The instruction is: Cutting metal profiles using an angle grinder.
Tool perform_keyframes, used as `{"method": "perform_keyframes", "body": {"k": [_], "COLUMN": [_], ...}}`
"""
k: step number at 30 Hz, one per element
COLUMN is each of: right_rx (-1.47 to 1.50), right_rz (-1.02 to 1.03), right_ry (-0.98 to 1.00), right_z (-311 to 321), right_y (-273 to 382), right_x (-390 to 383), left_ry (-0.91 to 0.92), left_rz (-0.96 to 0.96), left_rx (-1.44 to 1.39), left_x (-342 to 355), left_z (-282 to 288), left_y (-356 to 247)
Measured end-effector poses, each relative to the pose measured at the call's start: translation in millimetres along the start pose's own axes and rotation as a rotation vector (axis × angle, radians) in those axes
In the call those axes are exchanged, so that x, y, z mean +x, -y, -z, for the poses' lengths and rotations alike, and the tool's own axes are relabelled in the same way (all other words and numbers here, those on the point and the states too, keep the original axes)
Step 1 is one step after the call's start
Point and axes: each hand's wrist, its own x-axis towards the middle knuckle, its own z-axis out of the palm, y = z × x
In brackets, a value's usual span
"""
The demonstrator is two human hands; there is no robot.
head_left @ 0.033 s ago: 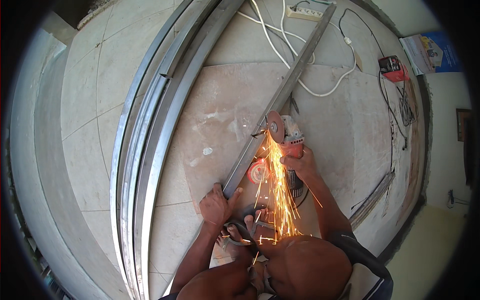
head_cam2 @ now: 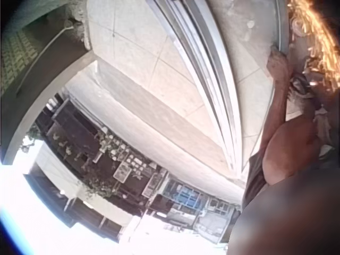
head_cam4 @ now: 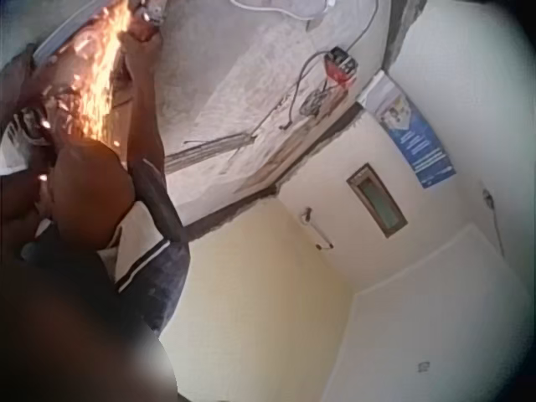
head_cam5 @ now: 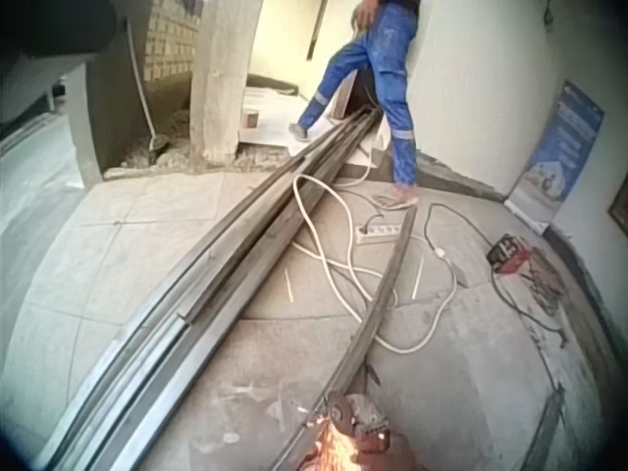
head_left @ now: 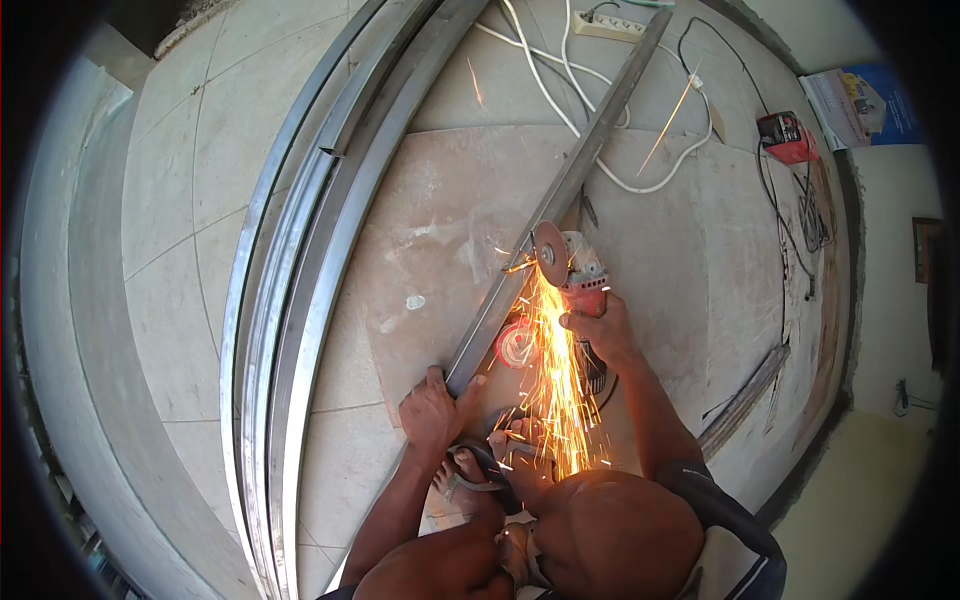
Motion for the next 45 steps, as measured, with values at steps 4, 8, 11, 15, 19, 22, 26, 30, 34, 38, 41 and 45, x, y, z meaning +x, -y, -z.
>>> {"method": "perform_keyframes", "body": {"k": [4, 8, 11, 15, 19, 22, 26, 30, 34, 38, 41, 45], "right_rx": [0.03, 0.027, 0.012, -0.062, -0.009, 0.153, -0.089, -0.11, -0.064, -0.008, 0.124, -0.003], "right_rz": [-0.049, -0.015, 0.014, -0.072, 0.122, 0.04, 0.06, 0.042, 0.029, 0.083, 0.192, 0.052], "right_ry": [0.004, 0.018, 0.003, -0.01, 0.015, 0.065, 0.009, -0.049, -0.017, -0.001, 0.072, -0.028], "right_z": [6, 0, -1, 1, 2, -2, 0, -5, 14, -9, 8, -4], "right_y": [-16, -7, -3, -3, -4, -13, -1, 12, -33, -11, -24, -8], "right_x": [6, 5, 6, 10, 10, 14, 12, 10, 25, 17, 24, 23], "left_ry": [0.008, -0.018, -0.04, -0.036, 0.008, -0.004, -0.022, -0.038, -0.098, -0.105, -0.097, -0.002], "left_rz": [0.009, 0.004, -0.001, 0.032, 0.029, 0.02, -0.013, -0.013, -0.043, -0.045, -0.045, 0.014], "left_rx": [-0.136, -0.157, -0.135, -0.142, -0.035, -0.06, -0.036, -0.058, -0.062, -0.012, -0.032, -0.053], "left_x": [1, -1, 0, -1, 0, -1, 1, 1, 1, -3, 1, -1], "left_z": [-2, -7, -4, -3, 1, -1, 2, 2, -6, -5, -8, -3], "left_y": [0, 4, -1, -1, -4, 2, -3, -4, -5, 7, -3, 2]}}
